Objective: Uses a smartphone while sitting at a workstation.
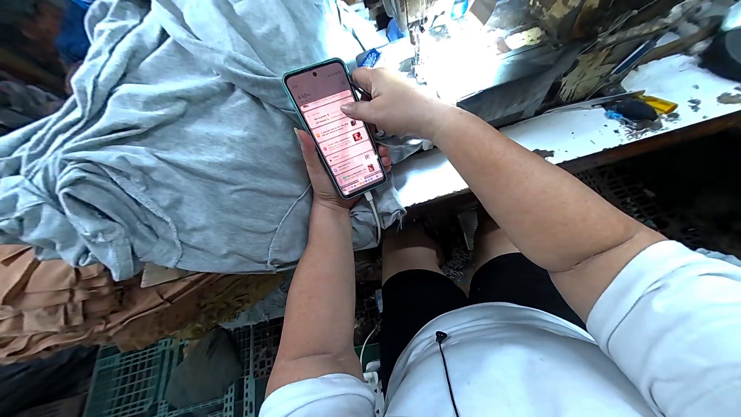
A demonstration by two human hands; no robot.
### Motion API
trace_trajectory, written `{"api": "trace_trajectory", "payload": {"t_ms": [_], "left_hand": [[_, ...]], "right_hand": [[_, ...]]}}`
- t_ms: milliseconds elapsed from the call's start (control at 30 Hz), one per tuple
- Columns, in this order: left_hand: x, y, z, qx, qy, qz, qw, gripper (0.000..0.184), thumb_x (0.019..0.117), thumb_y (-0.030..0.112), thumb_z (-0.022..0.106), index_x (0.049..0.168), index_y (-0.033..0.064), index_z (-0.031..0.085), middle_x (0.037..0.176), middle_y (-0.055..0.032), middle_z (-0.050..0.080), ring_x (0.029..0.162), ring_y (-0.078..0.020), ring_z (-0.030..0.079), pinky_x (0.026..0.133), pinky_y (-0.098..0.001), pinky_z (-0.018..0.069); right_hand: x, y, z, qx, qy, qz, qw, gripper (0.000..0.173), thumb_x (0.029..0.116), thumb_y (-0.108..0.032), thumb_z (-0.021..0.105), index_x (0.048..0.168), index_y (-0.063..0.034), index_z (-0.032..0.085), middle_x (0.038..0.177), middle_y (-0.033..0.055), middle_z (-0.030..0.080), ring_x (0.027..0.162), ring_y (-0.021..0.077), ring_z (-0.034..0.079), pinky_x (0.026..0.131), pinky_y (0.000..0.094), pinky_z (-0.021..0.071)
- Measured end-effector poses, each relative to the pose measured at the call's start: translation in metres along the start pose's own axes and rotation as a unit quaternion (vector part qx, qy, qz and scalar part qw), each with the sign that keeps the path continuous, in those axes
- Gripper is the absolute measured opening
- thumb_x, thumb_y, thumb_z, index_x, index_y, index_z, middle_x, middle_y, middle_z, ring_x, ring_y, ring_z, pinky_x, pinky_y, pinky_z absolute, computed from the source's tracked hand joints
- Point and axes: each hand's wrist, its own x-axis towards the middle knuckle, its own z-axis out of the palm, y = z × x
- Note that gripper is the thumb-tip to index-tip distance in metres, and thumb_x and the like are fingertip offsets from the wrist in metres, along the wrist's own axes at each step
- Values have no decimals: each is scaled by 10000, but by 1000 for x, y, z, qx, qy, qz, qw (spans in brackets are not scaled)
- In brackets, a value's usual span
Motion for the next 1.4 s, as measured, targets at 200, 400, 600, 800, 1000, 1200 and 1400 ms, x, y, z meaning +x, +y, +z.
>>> {"api": "trace_trajectory", "payload": {"t_ms": [200,400,600,800,1000,1200,1400], "left_hand": [[0,-1,-3,26,-22,26,999,903,672,840,693,1294,188,633,1105,-127,727,990,-296,716,835,-517,601],[0,0,1,12,-13,10,1000,924,668,875,656,1280,184,628,1085,-140,727,961,-315,721,817,-523,603],[-1,1,5,-25,-27,-26,999,952,636,869,682,1272,161,649,1076,-169,735,964,-341,730,844,-532,604],[0,0,-1,24,-6,24,999,937,655,870,674,1296,188,626,1098,-119,725,971,-285,717,819,-503,608],[0,0,0,23,-7,30,999,929,674,869,660,1296,179,628,1111,-130,726,976,-296,722,807,-497,616],[0,0,1,26,-10,31,999,935,668,862,671,1299,174,623,1106,-133,726,970,-300,725,806,-498,618],[0,0,1,10,-9,23,1000,918,679,869,653,1281,177,634,1083,-140,730,951,-305,727,799,-502,618]], "right_hand": [[1,1,0,12,-23,-1,1000,570,823,-148,823,1308,-12,556,1113,129,701,992,186,700,894,393,572],[2,3,1,-19,-5,-9,1000,332,996,-211,668,1255,-24,580,1049,106,688,942,171,687,869,381,557],[1,3,1,1,-13,-5,1000,347,996,-217,667,1273,-29,578,1062,104,697,932,159,696,864,373,568],[-1,4,-3,22,-74,-21,997,721,800,-90,830,1412,-15,456,1154,130,682,1028,191,689,909,388,574],[0,3,0,-23,-62,-19,998,813,765,-96,865,1449,-17,432,1192,137,674,1086,216,676,951,408,557],[-1,3,0,-44,-57,-22,997,824,764,-142,877,1450,-21,436,1196,131,678,1089,223,679,960,426,555],[0,4,-2,42,-80,-18,996,837,760,-41,865,1463,-11,411,1188,138,680,1030,190,700,899,363,591]]}}
